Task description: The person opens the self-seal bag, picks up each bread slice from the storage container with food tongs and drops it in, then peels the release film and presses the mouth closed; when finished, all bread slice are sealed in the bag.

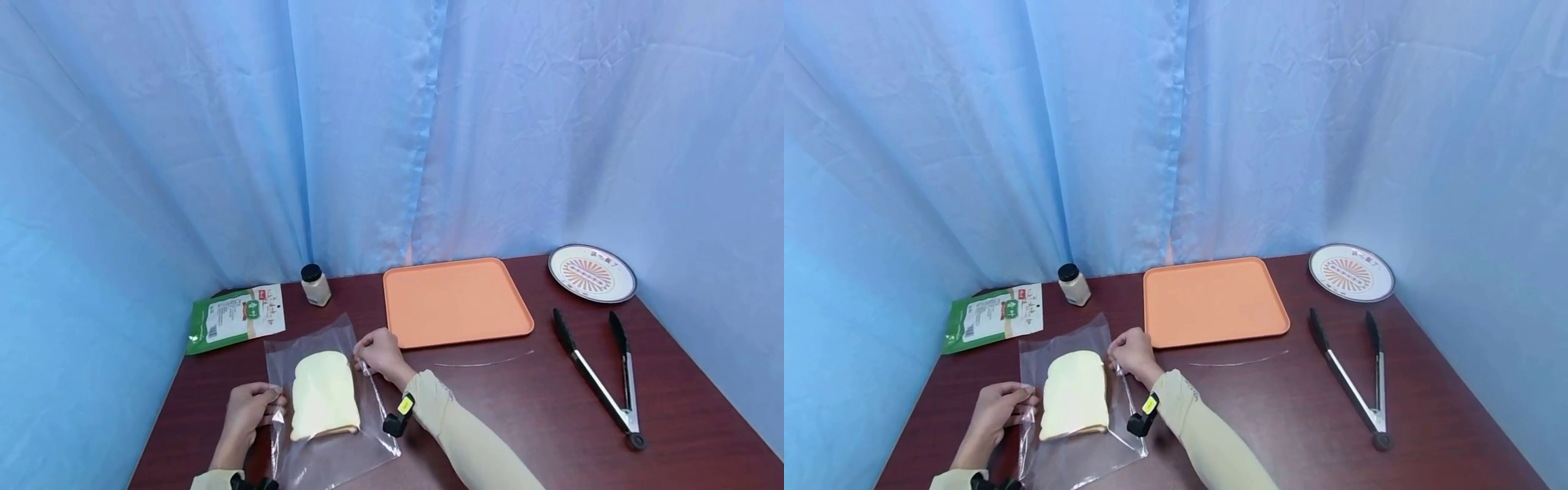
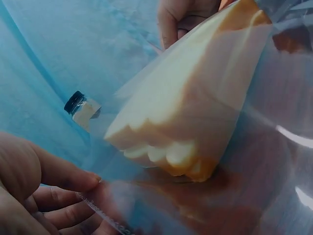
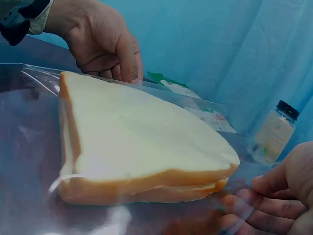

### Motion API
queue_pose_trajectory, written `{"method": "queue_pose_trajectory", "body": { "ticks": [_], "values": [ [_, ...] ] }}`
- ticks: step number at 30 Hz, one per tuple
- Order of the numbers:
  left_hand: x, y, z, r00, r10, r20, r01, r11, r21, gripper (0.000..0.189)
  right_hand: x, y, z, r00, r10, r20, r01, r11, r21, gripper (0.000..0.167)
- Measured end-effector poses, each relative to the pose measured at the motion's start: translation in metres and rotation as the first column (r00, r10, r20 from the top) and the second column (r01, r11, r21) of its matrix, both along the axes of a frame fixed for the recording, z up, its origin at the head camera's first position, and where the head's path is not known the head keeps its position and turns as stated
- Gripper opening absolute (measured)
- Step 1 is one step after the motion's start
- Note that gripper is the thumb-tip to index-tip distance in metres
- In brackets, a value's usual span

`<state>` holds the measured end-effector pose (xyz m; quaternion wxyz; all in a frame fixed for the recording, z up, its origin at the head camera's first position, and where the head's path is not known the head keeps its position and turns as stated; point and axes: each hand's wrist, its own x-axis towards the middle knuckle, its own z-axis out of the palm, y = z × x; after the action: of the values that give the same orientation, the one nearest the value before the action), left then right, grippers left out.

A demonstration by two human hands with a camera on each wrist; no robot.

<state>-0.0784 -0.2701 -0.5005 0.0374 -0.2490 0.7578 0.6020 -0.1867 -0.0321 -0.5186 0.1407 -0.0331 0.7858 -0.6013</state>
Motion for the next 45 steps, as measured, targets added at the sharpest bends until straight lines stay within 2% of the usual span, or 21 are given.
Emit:
{"method": "queue_pose_trajectory", "body": {
  "ticks": [6, 11, 14, 18, 20, 23, 28, 30, 32, 34, 37, 39, 41, 42, 43, 45],
  "values": [
    [0.001, -0.001, 0.007, 1.0, 0.002, -0.023, -0.002, 1.0, -0.021, 0.025, 0.004, 0.004, 0.005, 0.999, -0.05, 0.008, 0.051, 0.996, -0.069, 0.015],
    [0.001, -0.003, 0.025, 0.998, -0.007, -0.066, 0.004, 0.999, -0.043, 0.026, 0.008, 0.012, 0.024, 0.998, -0.052, -0.045, 0.047, 0.993, -0.113, 0.012],
    [0.002, -0.002, 0.037, 0.993, -0.002, -0.12, -0.006, 0.998, -0.067, 0.027, 0.012, 0.018, 0.04, 0.996, -0.048, -0.076, 0.035, 0.987, -0.154, 0.01],
    [0.007, 0.0, 0.053, 0.971, 0.009, -0.238, -0.026, 0.997, -0.069, 0.025, 0.021, 0.024, 0.06, 0.988, -0.055, -0.141, 0.024, 0.976, -0.215, 0.009],
    [0.013, 0.002, 0.062, 0.956, 0.016, -0.294, -0.035, 0.998, -0.06, 0.022, 0.029, 0.028, 0.072, 0.977, -0.053, -0.209, 0.006, 0.975, -0.221, 0.01],
    [0.023, 0.005, 0.073, 0.929, 0.048, -0.366, -0.062, 0.998, -0.026, 0.021, 0.043, 0.036, 0.091, 0.944, -0.038, -0.327, -0.03, 0.979, -0.199, 0.01],
    [0.039, 0.013, 0.084, 0.889, 0.099, -0.447, -0.104, 0.994, 0.012, 0.02, 0.064, 0.049, 0.113, 0.858, -0.025, -0.513, -0.07, 0.984, -0.165, 0.008],
    [0.041, 0.016, 0.083, 0.887, 0.062, -0.458, -0.08, 0.997, -0.02, 0.019, 0.068, 0.051, 0.115, 0.84, -0.025, -0.542, -0.062, 0.988, -0.141, 0.006],
    [0.041, 0.02, 0.08, 0.892, 0.009, -0.452, -0.059, 0.993, -0.098, 0.018, 0.069, 0.051, 0.113, 0.826, -0.018, -0.563, -0.048, 0.994, -0.103, 0.005],
    [0.04, 0.022, 0.078, 0.897, -0.009, -0.443, -0.06, 0.988, -0.141, 0.016, 0.071, 0.05, 0.112, 0.803, -0.009, -0.595, -0.045, 0.996, -0.076, 0.003],
    [0.039, 0.024, 0.075, 0.906, 0.025, -0.423, -0.094, 0.985, -0.143, 0.016, 0.073, 0.05, 0.113, 0.729, -0.003, -0.685, -0.05, 0.997, -0.058, 0.004],
    [0.039, 0.024, 0.075, 0.895, 0.083, -0.439, -0.126, 0.99, -0.071, 0.017, 0.073, 0.051, 0.113, 0.707, -0.019, -0.707, -0.045, 0.996, -0.072, 0.004],
    [0.039, 0.026, 0.074, 0.879, 0.132, -0.458, -0.153, 0.988, -0.009, 0.016, 0.073, 0.053, 0.113, 0.715, -0.041, -0.698, -0.032, 0.995, -0.092, 0.004],
    [0.039, 0.027, 0.074, 0.876, 0.127, -0.466, -0.15, 0.989, -0.013, 0.016, 0.072, 0.054, 0.112, 0.725, -0.051, -0.687, -0.024, 0.995, -0.099, 0.004],
    [0.039, 0.027, 0.073, 0.873, 0.114, -0.474, -0.144, 0.989, -0.029, 0.015, 0.071, 0.054, 0.11, 0.746, -0.056, -0.664, -0.023, 0.994, -0.109, 0.004],
    [0.039, 0.028, 0.071, 0.861, 0.127, -0.492, -0.144, 0.99, 0.003, 0.015, 0.069, 0.055, 0.106, 0.771, -0.059, -0.634, -0.03, 0.991, -0.128, 0.004]
  ]
}}
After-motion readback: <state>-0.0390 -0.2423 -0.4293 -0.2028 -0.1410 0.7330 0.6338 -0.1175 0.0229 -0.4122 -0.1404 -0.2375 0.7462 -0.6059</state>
